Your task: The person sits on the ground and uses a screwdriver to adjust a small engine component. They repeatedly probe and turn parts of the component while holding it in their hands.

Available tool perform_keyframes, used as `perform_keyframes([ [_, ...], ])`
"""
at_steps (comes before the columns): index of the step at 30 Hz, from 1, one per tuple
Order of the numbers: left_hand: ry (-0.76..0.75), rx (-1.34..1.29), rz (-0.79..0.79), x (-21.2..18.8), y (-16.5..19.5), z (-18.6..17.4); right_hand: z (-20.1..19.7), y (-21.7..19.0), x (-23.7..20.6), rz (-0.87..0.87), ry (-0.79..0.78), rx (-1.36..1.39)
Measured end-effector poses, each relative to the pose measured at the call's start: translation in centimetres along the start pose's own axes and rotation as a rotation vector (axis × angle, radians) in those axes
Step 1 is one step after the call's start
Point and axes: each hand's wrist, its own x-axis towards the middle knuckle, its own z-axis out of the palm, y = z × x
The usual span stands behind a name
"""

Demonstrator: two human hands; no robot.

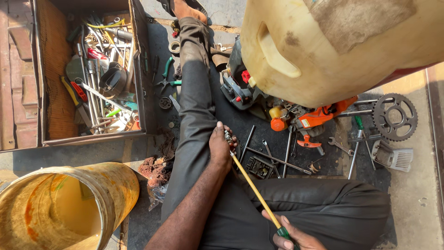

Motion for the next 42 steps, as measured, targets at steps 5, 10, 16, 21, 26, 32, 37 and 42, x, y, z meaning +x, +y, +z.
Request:
perform_keyframes([
  [5, -0.008, -0.070, -0.123, -1.1, 0.4, 0.0, 0.6, -0.7, -1.8, -0.111, 0.338, -0.459],
  [10, -0.005, 0.132, -0.245, -1.3, 0.9, 0.5, 1.4, -0.6, -3.3, -0.311, 0.795, -1.029],
  [16, 0.027, 0.162, -0.210, -1.1, 0.2, 0.8, 2.2, -0.5, -2.9, -0.318, 0.906, -1.240],
  [21, 0.069, 0.236, -0.195, -0.7, -0.5, 0.8, 2.8, -0.2, -3.0, -0.405, 0.861, -1.362],
  [26, 0.059, 0.233, -0.180, -0.9, -0.6, 0.9, 3.2, -0.1, -2.4, -0.376, 0.899, -1.381],
  [32, 0.039, 0.232, -0.178, -1.0, -0.3, 0.9, 2.9, 0.2, -1.7, -0.359, 0.889, -1.202],
  [37, 0.039, 0.233, -0.181, -0.9, -0.3, 0.9, 2.5, -0.1, -2.1, -0.381, 0.826, -1.028],
  [42, 0.044, 0.260, -0.184, -1.0, -0.2, 1.1, 1.8, -0.1, -1.7, -0.338, 0.885, -1.065],
])
